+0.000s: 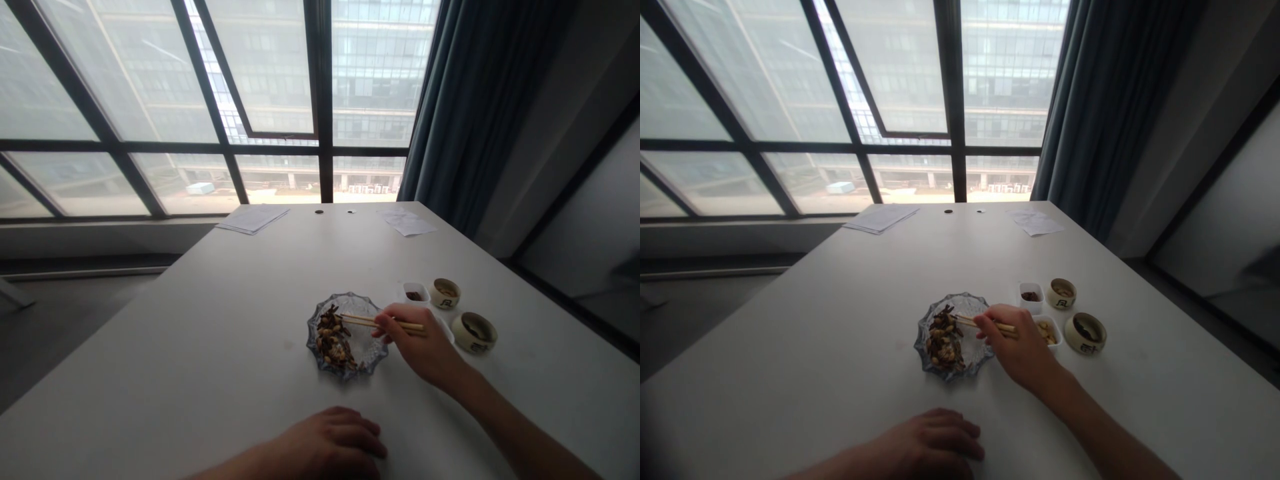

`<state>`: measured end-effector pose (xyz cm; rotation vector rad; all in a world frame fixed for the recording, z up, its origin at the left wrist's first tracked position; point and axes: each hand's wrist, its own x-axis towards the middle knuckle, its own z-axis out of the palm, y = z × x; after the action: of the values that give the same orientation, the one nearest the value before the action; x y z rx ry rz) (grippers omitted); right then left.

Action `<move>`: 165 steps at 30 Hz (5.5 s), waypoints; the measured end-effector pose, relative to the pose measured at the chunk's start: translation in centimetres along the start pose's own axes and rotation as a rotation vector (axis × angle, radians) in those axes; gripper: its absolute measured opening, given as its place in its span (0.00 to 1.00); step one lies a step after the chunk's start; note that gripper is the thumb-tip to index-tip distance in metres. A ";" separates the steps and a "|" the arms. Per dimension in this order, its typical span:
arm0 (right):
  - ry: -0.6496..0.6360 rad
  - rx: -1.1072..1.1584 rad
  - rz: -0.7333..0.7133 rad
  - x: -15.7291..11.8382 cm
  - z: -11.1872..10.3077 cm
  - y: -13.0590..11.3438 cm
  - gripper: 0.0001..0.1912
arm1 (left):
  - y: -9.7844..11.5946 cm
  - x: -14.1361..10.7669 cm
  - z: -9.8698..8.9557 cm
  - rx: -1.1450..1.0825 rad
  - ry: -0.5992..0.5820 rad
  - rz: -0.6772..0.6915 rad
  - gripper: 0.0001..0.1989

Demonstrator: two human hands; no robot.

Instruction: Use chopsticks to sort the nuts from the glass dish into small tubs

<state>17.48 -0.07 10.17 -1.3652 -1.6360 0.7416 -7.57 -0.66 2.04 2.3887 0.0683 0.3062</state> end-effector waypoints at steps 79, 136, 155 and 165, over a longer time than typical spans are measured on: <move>0.371 -0.334 0.211 -5.6 -13.0 -4.8 0.28 | 0.5 0.3 -0.7 0.028 -0.025 -0.009 0.10; 0.430 -0.336 0.058 -2.1 -8.6 -4.3 0.23 | 1.0 0.5 -0.9 0.007 -0.070 -0.050 0.12; -0.153 -0.109 -0.130 -0.7 -1.5 -2.9 0.22 | 0.1 0.0 0.0 -0.002 -0.015 -0.019 0.13; -0.164 -0.133 -0.134 -0.8 -0.4 -2.1 0.21 | -0.1 0.0 0.2 0.004 0.001 -0.001 0.13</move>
<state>16.89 -1.32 11.99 -1.2995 -1.9161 0.6908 -7.55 -0.73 1.86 2.3928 0.0708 0.3067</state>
